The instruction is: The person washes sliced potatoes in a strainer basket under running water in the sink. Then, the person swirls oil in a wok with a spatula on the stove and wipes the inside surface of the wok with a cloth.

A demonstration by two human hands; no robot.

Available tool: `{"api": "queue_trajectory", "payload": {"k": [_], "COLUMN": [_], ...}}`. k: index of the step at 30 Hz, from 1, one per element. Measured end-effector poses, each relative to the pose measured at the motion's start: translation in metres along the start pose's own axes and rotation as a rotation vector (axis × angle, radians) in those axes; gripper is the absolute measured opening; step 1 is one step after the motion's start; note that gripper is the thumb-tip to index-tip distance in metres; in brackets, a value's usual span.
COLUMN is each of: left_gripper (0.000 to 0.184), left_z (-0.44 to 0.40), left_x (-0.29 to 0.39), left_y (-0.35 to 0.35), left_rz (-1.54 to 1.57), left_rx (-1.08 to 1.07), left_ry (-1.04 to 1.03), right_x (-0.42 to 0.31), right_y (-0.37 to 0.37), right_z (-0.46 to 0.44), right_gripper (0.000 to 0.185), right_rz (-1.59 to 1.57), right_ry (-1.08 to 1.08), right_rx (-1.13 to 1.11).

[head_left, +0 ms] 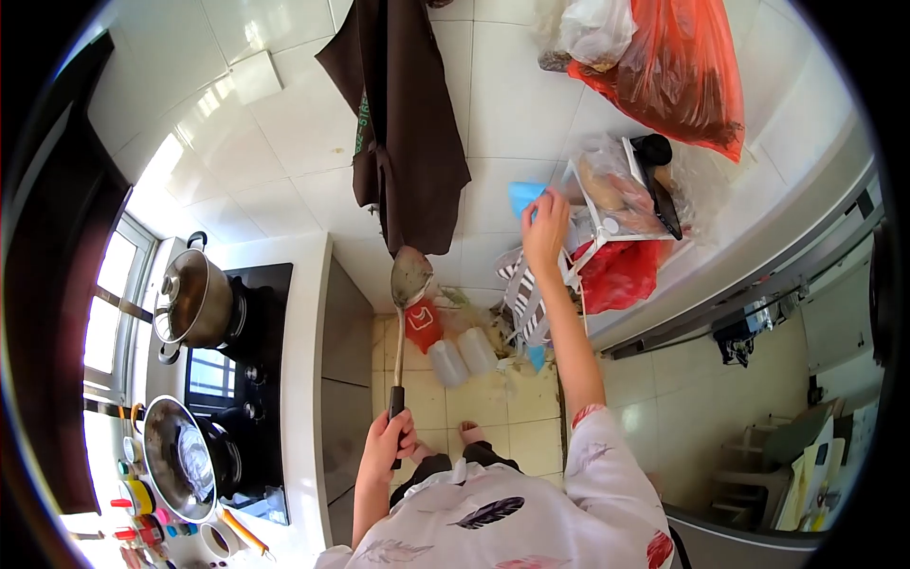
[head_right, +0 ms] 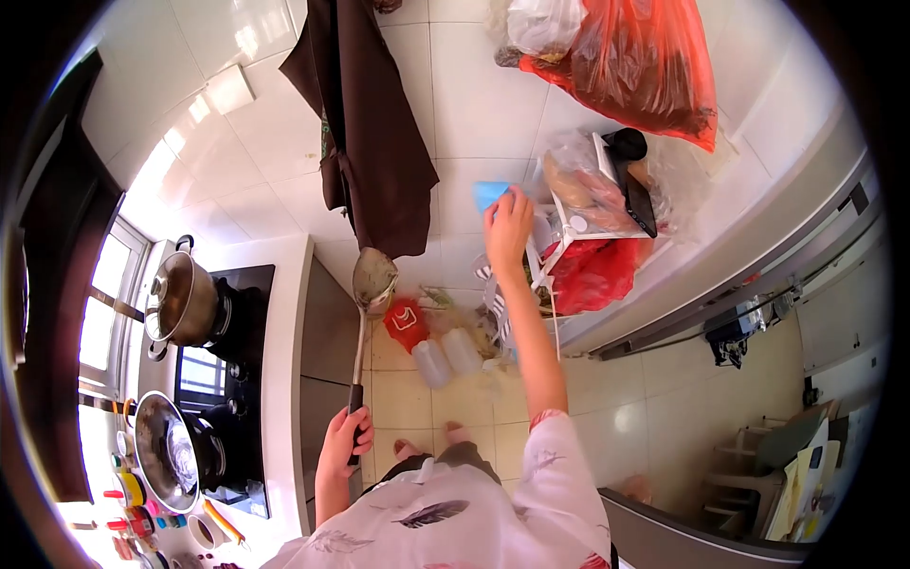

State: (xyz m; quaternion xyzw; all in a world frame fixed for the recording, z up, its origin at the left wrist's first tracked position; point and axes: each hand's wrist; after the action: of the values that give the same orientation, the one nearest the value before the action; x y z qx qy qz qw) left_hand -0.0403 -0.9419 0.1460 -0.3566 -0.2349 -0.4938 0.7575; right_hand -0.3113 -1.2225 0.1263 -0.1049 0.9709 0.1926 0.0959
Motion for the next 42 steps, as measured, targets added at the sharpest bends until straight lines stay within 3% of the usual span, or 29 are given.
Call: {"api": "queue_trajectory", "payload": {"k": [2,6,8,9,10,12,16,20,24,26,33,35,42], "left_gripper": [0.014,0.015,0.017,0.019,0.018,0.017,0.016,0.015,0.015,0.015,0.015,0.015,0.014], "left_z": [0.003,0.016,0.020,0.022,0.025,0.030,0.035,0.045,0.052,0.056,0.073,0.076,0.097], "left_x": [-0.001,0.006,0.003,0.005,0.005,0.004,-0.008,-0.015,-0.023,-0.026,-0.040,-0.045,-0.070], "left_y": [0.007,0.011,0.020,0.021,0.022,0.022,0.025,0.026,0.028,0.028,0.025,0.024,0.023], "left_rz": [0.133,0.248,0.333,0.333,0.315,0.298,0.349,0.342,0.366,0.379,0.377,0.378,0.351], "left_rx": [-0.115,-0.173,-0.231,-0.249,-0.246,-0.222,-0.230,-0.191,-0.191,-0.188,-0.119,-0.099,0.065], "left_ry": [0.047,0.095,0.132,0.145,0.124,0.115,0.101,0.095,0.085,0.077,0.011,-0.015,-0.093], "right_x": [-0.030,-0.069,-0.079,-0.084,-0.092,-0.105,-0.122,-0.116,-0.122,-0.126,-0.128,-0.133,-0.147], "right_y": [0.017,0.029,0.029,0.024,0.026,0.028,0.048,0.042,0.050,0.057,0.066,0.072,0.063], "right_z": [0.017,0.072,0.104,0.116,0.120,0.120,0.099,0.110,0.108,0.104,0.104,0.101,0.113], "right_gripper": [0.012,0.012,0.013,0.012,0.012,0.009,0.007,0.010,0.010,0.010,0.012,0.017,0.030], "right_rz": [-0.293,-0.636,-1.115,-1.308,-1.306,-1.693,-1.694,-1.768,-1.738,-1.681,-1.806,-1.831,-1.913], "right_ry": [-0.137,-0.360,-1.036,-1.132,-1.148,-1.465,-1.618,-1.558,-1.570,-1.689,-1.580,-1.674,-1.528], "right_rx": [0.092,-0.002,-0.424,-0.494,-0.516,-0.643,-0.788,-0.906,-0.874,-0.843,-0.937,-0.921,-1.135]}}
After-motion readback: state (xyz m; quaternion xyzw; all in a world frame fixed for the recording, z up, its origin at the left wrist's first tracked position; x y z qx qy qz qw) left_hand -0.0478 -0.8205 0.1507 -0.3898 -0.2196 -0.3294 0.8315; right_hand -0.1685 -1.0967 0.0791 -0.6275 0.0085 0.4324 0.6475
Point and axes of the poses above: each hand's wrist, its own z-axis away from the middle knuckle, its own y-axis out of the back of the hand, x = y × z, and after that the axes turned 6 degrees about x, right-handed
